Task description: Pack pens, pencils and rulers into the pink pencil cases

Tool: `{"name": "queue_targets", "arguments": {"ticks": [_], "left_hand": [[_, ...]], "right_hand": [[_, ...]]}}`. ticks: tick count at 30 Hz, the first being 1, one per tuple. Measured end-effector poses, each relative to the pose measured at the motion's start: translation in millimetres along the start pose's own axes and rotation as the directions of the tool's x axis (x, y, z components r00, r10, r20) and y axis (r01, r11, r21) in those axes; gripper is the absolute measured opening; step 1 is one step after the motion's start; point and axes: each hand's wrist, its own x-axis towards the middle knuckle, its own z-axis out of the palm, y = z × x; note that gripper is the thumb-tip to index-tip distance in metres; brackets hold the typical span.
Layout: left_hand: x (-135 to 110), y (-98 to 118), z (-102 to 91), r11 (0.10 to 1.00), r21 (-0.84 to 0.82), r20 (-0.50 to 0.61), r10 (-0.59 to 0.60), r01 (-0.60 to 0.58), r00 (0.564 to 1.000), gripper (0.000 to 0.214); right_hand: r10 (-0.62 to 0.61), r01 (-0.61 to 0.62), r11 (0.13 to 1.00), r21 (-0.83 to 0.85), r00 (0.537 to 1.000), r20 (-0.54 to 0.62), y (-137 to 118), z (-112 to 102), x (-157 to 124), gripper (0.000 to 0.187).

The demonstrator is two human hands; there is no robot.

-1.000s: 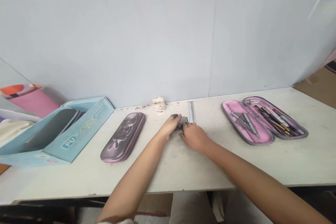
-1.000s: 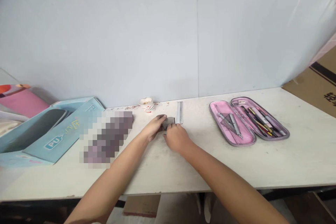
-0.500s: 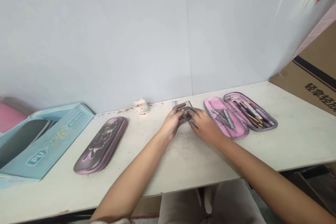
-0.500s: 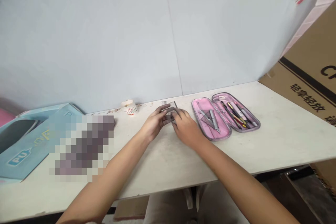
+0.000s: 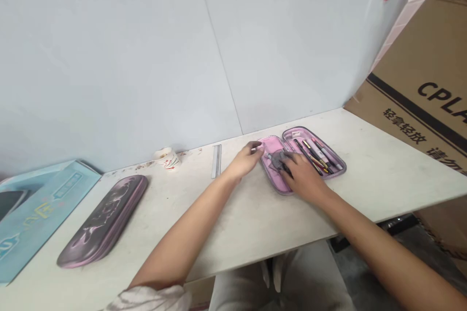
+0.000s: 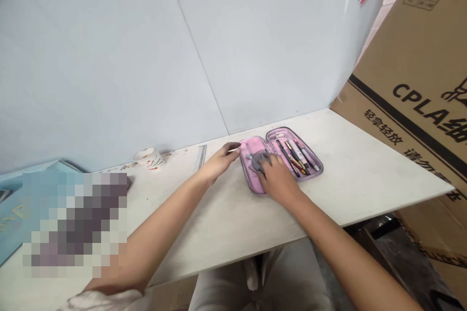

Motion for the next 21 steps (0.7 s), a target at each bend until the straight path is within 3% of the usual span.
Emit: {"name": "queue_targets", "arguments": {"ticks": [5, 10, 15, 21], "left_hand": [[0, -22, -50.5, 0.995, -0.061, -0.135, -0.088, 0.08, 0.987, 0.036], [-11, -53, -93.5, 0.972, -0.192, -0.256, -0.185, 0.137, 0.949, 0.037], [-21, -72, -117.5, 0.956, -0.255, -0.311, -0.225, 0.147, 0.923, 0.031], [-20, -74, -113.8, 0.895, -0.385, -0.259, -0.339, 0.225, 0.905, 0.034]], "right_hand": [[-0.043, 0.037, 0.985, 0.169, 0.999, 0.032, -29, 4, 24, 0.036], [-0.057, -0.022, 0.906, 0.424, 0.983, 0.172, -84, 31, 62, 0.038], [-0.116, 0.051, 0.975, 0.215, 0.947, 0.3, -130, 67, 94, 0.04], [-0.071, 0.086, 0.996, -0.038, 0.951, 0.302, -164, 96, 96, 0.032]]}}
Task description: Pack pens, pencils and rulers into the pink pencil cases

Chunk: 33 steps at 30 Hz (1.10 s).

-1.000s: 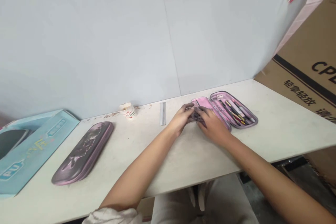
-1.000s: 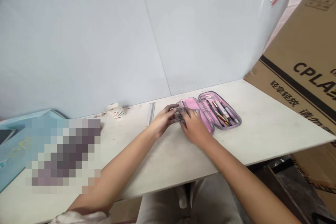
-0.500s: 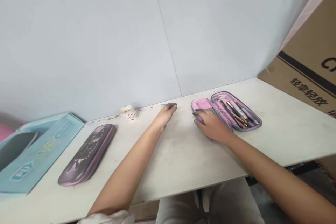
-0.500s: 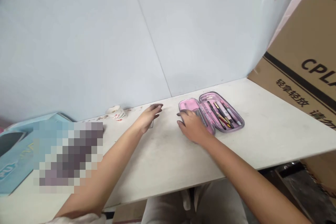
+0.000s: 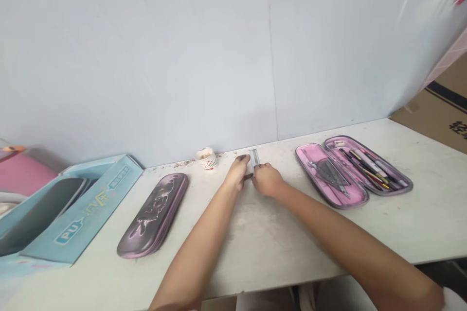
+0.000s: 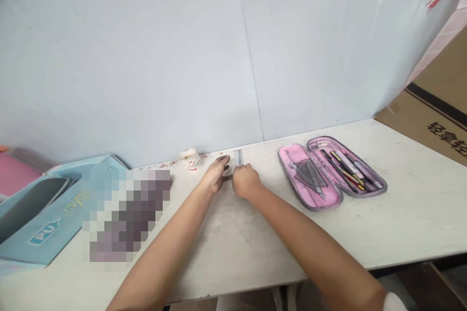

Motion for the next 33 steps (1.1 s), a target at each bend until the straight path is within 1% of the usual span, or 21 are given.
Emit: {"name": "queue_targets", "arguments": {"ticks": [4, 7, 10, 12, 13, 15, 16, 17, 18, 20, 21, 22, 23, 24, 25, 26, 28, 29, 31, 32, 33], "left_hand": [[-2, -4, 7.2, 0.998, -0.036, 0.007, -0.042, 0.042, 0.999, 0.041], [-9, -5, 14.7, 0.997, -0.074, 0.021, -0.037, 0.038, 0.999, 0.043], [-20, 1, 30.9, 0.983, -0.181, 0.093, 0.051, -0.034, 0.994, 0.044], [-28, 7, 47.7, 0.973, -0.206, 0.185, 0.143, -0.104, 0.972, 0.04], [-31, 10, 57.5, 0.974, -0.173, 0.241, 0.187, -0.147, 0.952, 0.037], [-36, 14, 78.1, 0.958, -0.03, 0.353, 0.276, -0.284, 0.894, 0.029], [-37, 13, 88.2, 0.922, 0.071, 0.414, 0.321, -0.381, 0.852, 0.027], [-39, 12, 97.4, 0.853, 0.178, 0.477, 0.362, -0.491, 0.801, 0.026], [-40, 9, 105.6, 0.748, 0.286, 0.536, 0.394, -0.599, 0.747, 0.026], [-41, 1, 117.9, 0.459, 0.463, 0.64, 0.419, -0.758, 0.644, 0.03], [-41, -3, 121.8, 0.307, 0.52, 0.68, 0.417, -0.797, 0.603, 0.033], [-41, -7, 124.2, 0.172, 0.557, 0.708, 0.413, -0.813, 0.572, 0.037], [-41, -10, 125.1, 0.065, 0.578, 0.727, 0.411, -0.813, 0.55, 0.04], [-41, -12, 124.8, -0.013, 0.59, 0.74, 0.409, -0.808, 0.534, 0.042], [-42, -13, 123.3, -0.063, 0.597, 0.747, 0.409, -0.8, 0.525, 0.042], [-43, -13, 121.0, -0.091, 0.601, 0.75, 0.408, -0.794, 0.521, 0.04], [-47, -8, 114.2, -0.109, 0.586, 0.767, 0.392, -0.803, 0.507, 0.036], [-50, -5, 110.2, -0.107, 0.562, 0.787, 0.375, -0.82, 0.49, 0.035], [-59, 2, 101.8, -0.085, 0.48, 0.842, 0.325, -0.873, 0.431, 0.032], [-64, 5, 97.6, -0.068, 0.431, 0.87, 0.296, -0.9, 0.395, 0.03], [-70, 7, 93.6, -0.053, 0.388, 0.892, 0.272, -0.92, 0.361, 0.028]], "right_hand": [[-0.031, 0.032, 0.995, -0.097, 0.999, 0.011, -11, 3, -8, 0.026], [-0.01, 0.01, 0.992, -0.126, 1.0, -0.004, -4, -7, -15, 0.028], [0.044, -0.049, 0.99, -0.136, 0.998, -0.045, 20, -25, -27, 0.035], [0.092, -0.104, 0.987, -0.127, 0.991, -0.096, 45, -39, -39, 0.041], [0.123, -0.139, 0.984, -0.112, 0.983, -0.137, 58, -45, -46, 0.042], [0.204, -0.224, 0.973, -0.058, 0.947, -0.25, 85, -56, -62, 0.043], [0.241, -0.262, 0.965, -0.029, 0.922, -0.304, 98, -60, -71, 0.043], [0.273, -0.293, 0.956, -0.007, 0.897, -0.348, 110, -63, -80, 0.043], [0.295, -0.316, 0.949, 0.005, 0.878, -0.377, 120, -65, -88, 0.043], [0.318, -0.342, 0.94, 0.006, 0.866, -0.387, 135, -67, -105, 0.042], [0.319, -0.344, 0.939, 0.0, 0.87, -0.376, 141, -67, -112, 0.04], [0.316, -0.341, 0.94, -0.006, 0.877, -0.362, 146, -68, -119, 0.038], [0.31, -0.335, 0.942, -0.01, 0.884, -0.351, 151, -69, -126, 0.037], [0.303, -0.328, 0.945, -0.014, 0.888, -0.346, 156, -70, -132, 0.035], [0.295, -0.322, 0.947, -0.018, 0.888, -0.352, 162, -73, -138, 0.034], [0.29, -0.322, 0.946, -0.027, 0.884, -0.368, 169, -75, -143, 0.034], [0.29, -0.343, 0.938, -0.059, 0.863, -0.413, 185, -80, -152, 0.034], [0.296, -0.363, 0.928, -0.079, 0.85, -0.436, 194, -81, -155, 0.035], [0.332, -0.421, 0.901, -0.103, 0.824, -0.459, 210, -82, -158, 0.037], [0.358, -0.446, 0.888, -0.107, 0.82, -0.447, 217, -81, -157, 0.039], [0.38, -0.459, 0.882, -0.108, 0.827, -0.415, 223, -79, -154, 0.041]]}}
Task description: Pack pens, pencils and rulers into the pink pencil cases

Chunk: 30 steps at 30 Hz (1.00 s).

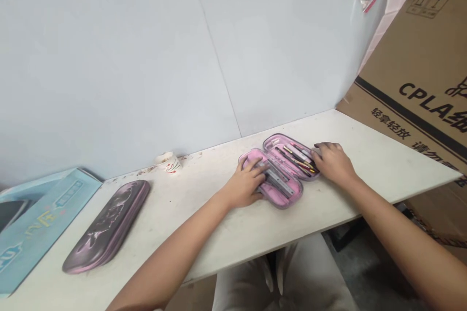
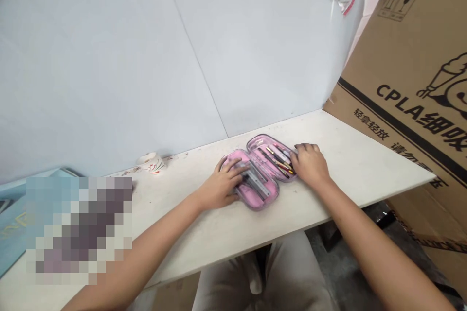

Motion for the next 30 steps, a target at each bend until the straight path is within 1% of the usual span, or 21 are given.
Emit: {"name": "queue_targets", "arguments": {"ticks": [2, 4, 6, 9, 12, 14, 17, 19, 21, 22, 24, 26, 28, 30], "left_hand": [[-10, 7, -5.4, 0.998, -0.019, 0.028, 0.057, -0.056, 0.998, 0.025], [-19, 11, -6.7, 0.997, 0.014, 0.031, 0.081, -0.081, 0.996, 0.027], [-27, 13, -5.0, 0.991, 0.087, 0.029, 0.102, -0.104, 0.994, 0.032], [-31, 12, -2.0, 0.96, 0.247, 0.001, 0.134, -0.13, 0.991, 0.043], [-22, 9, -6.5, 0.927, 0.369, -0.096, 0.113, -0.07, 0.989, 0.055], [-11, 7, -14.1, 0.922, 0.388, -0.169, 0.079, -0.008, 0.982, 0.064], [10, 2, -25.8, 0.93, 0.364, -0.238, 0.042, 0.049, 0.97, 0.078], [22, -4, -30.2, 0.94, 0.336, -0.229, 0.021, 0.059, 0.973, 0.08], [31, -10, -31.5, 0.947, 0.314, -0.18, -0.007, 0.064, 0.984, 0.075], [34, -13, -31.4, 0.949, 0.309, -0.154, -0.023, 0.07, 0.988, 0.071], [37, -19, -31.4, 0.945, 0.314, -0.126, -0.06, 0.097, 0.99, 0.063], [36, -27, -33.2, 0.935, 0.32, -0.144, -0.112, 0.154, 0.983, 0.057], [31, -35, -37.6, 0.921, 0.304, -0.194, -0.192, 0.245, 0.962, 0.052], [23, -45, -44.0, 0.897, 0.265, -0.25, -0.29, 0.353, 0.924, 0.048]], "right_hand": [[-0.017, 0.013, 0.999, 0.035, 0.993, 0.118, -1, 9, 8, 0.044], [-0.068, 0.039, 0.991, 0.131, 0.973, 0.222, -11, 17, 18, 0.046], [-0.096, 0.036, 0.973, 0.227, 0.96, 0.262, -26, 22, 28, 0.046], [-0.105, 0.016, 0.947, 0.32, 0.96, 0.262, -49, 22, 39, 0.046], [-0.147, 0.031, 0.903, 0.429, 0.96, 0.239, -64, 15, 44, 0.044], [-0.186, 0.051, 0.835, 0.548, 0.963, 0.193, -70, 8, 42, 0.043], [-0.244, 0.088, 0.687, 0.722, 0.963, 0.114, -74, -5, 33, 0.045], [-0.288, 0.115, 0.61, 0.784, 0.954, 0.084, -75, -13, 26, 0.045], [-0.322, 0.137, 0.565, 0.814, 0.945, 0.064, -74, -20, 21, 0.044], [-0.326, 0.143, 0.557, 0.818, 0.944, 0.057, -73, -21, 19, 0.043], [-0.303, 0.139, 0.571, 0.809, 0.952, 0.05, -68, -22, 17, 0.04], [-0.263, 0.112, 0.598, 0.794, 0.963, 0.062, -62, -18, 17, 0.039], [-0.248, 0.083, 0.613, 0.786, 0.964, 0.092, -58, -10, 16, 0.038], [-0.28, 0.072, 0.609, 0.79, 0.951, 0.13, -59, -1, 16, 0.042]]}}
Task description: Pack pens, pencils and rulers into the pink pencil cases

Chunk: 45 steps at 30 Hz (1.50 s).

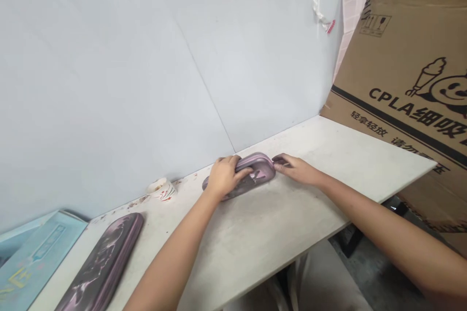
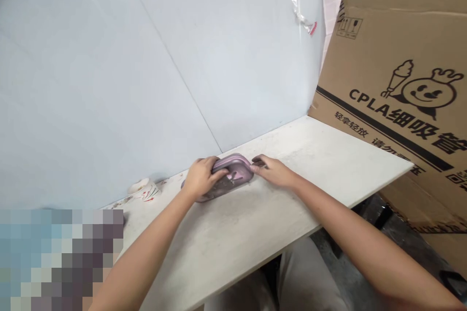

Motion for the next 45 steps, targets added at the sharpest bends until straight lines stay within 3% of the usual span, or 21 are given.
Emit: {"name": "queue_targets", "arguments": {"ticks": [4, 9, 13, 18, 23, 28, 34, 38, 42, 45], "left_hand": [[-15, -24, -8.8, 0.976, -0.054, -0.021, -0.211, 0.21, 0.977, 0.042], [-37, -38, -13.5, 0.941, -0.082, -0.011, -0.331, 0.329, 0.943, 0.041], [-46, -41, -14.7, 0.923, -0.069, -0.009, -0.379, 0.378, 0.925, 0.042], [-41, -31, -11.8, 0.936, 0.005, -0.008, -0.352, 0.352, 0.936, 0.048], [-27, -4, -0.7, 0.979, 0.08, 0.013, -0.19, 0.189, 0.982, 0.055], [-10, 29, 10.8, 0.994, 0.104, 0.017, -0.048, 0.046, 0.999, 0.061], [3, 67, 15.0, 0.998, 0.059, -0.007, 0.021, -0.02, 1.0, 0.061], [-2, 79, 15.6, 0.999, 0.018, -0.044, -0.039, 0.04, 0.998, 0.059], [-10, 85, 15.9, 0.994, -0.032, -0.059, -0.111, 0.109, 0.992, 0.056], [-13, 87, 14.7, 0.987, -0.066, -0.048, -0.147, 0.144, 0.988, 0.05]], "right_hand": [[-0.05, 0.051, 0.999, -0.005, 0.991, 0.121, 0, 31, 11, 0.053], [-0.107, 0.12, 0.99, -0.068, 0.979, 0.175, -18, 76, 31, 0.035], [-0.079, 0.137, 0.936, -0.325, 0.979, 0.187, -26, 88, 33, 0.03], [-0.161, 0.231, 0.672, -0.704, 0.973, 0.166, -19, 73, 21, 0.035], [-0.181, 0.271, 0.432, -0.86, 0.96, 0.212, 6, 43, 5, 0.02], [-0.178, 0.286, 0.296, -0.912, 0.954, 0.241, 16, 3, -7, 0.022], [-0.2, 0.285, 0.165, -0.944, 0.947, 0.251, -17, -42, -5, 0.023], [-0.198, 0.416, 0.092, -0.905, 0.898, 0.393, -55, -35, 1, 0.023], [-0.22, 0.571, 0.037, -0.82, 0.805, 0.55, -83, -15, 7, 0.022], [-0.221, 0.573, 0.064, -0.817, 0.807, 0.548, -87, -11, 5, 0.021]]}}
